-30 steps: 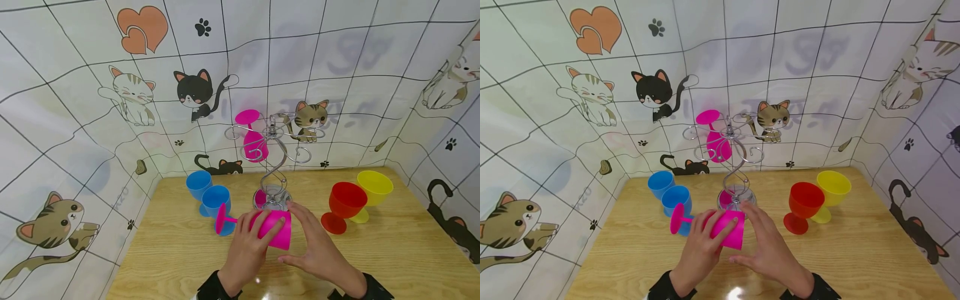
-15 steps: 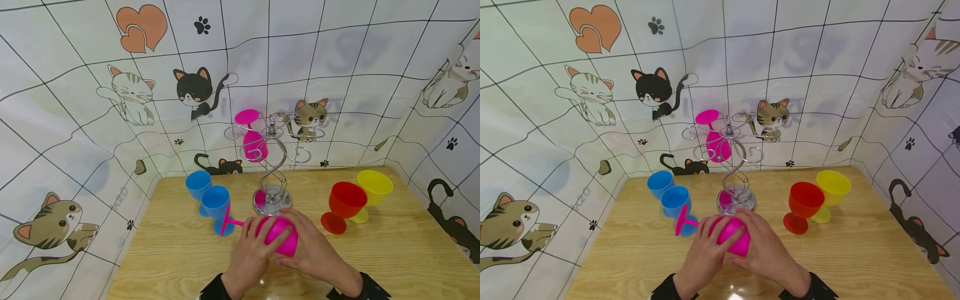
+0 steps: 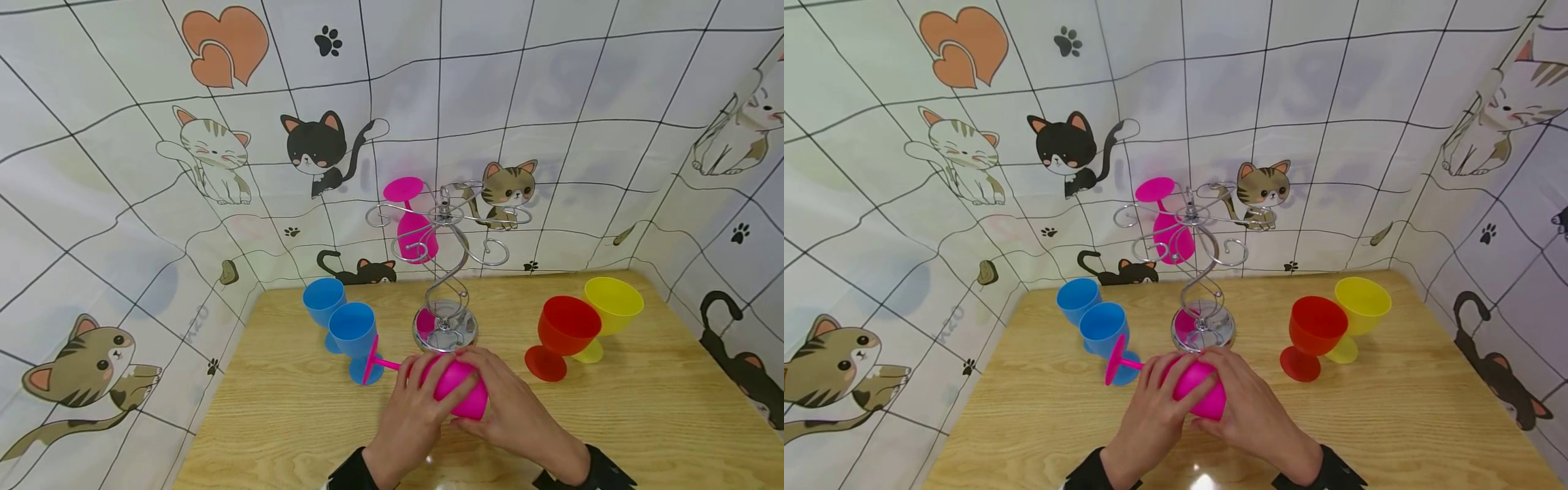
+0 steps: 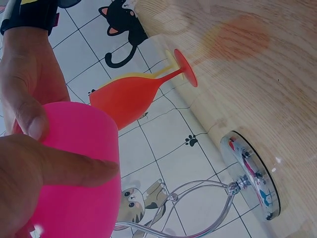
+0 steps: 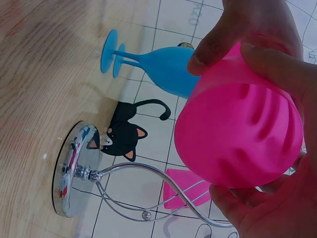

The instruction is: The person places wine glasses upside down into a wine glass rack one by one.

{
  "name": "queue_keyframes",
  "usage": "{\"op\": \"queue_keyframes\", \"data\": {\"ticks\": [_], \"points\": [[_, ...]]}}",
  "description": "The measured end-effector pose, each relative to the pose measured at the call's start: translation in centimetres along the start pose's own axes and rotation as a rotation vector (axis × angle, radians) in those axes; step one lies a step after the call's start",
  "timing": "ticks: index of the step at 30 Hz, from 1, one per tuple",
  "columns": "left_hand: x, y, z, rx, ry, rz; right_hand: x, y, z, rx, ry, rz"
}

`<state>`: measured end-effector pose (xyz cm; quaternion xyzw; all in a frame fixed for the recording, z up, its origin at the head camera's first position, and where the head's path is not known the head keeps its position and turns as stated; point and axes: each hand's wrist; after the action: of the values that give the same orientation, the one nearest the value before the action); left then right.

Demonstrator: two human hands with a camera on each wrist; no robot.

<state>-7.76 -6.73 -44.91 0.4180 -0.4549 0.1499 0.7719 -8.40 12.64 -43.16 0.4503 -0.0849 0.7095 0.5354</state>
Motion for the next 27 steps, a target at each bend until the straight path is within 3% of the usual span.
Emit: {"op": "queue_keyframes", "data": {"ticks": [18, 27], "points": [[-0.25, -0.07, -0.04, -0.005, -0.011, 0.033, -0.52, -0.44, -0.37, 0.027, -0.056, -0.059], [0.39, -0.09, 0.12, 0.034, -0.016, 0.03, -0.69, -0.33, -0.96, 0.059, 0.005, -0.115]]}}
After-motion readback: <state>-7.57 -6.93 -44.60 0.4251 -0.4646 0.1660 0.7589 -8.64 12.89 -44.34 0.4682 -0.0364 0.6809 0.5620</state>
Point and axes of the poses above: each hand's wrist, its own y-axis towards the middle knuckle, its own x-axis out of the back of the hand, z = x × y, and after that the axes turned 7 degrees about y, right-handed
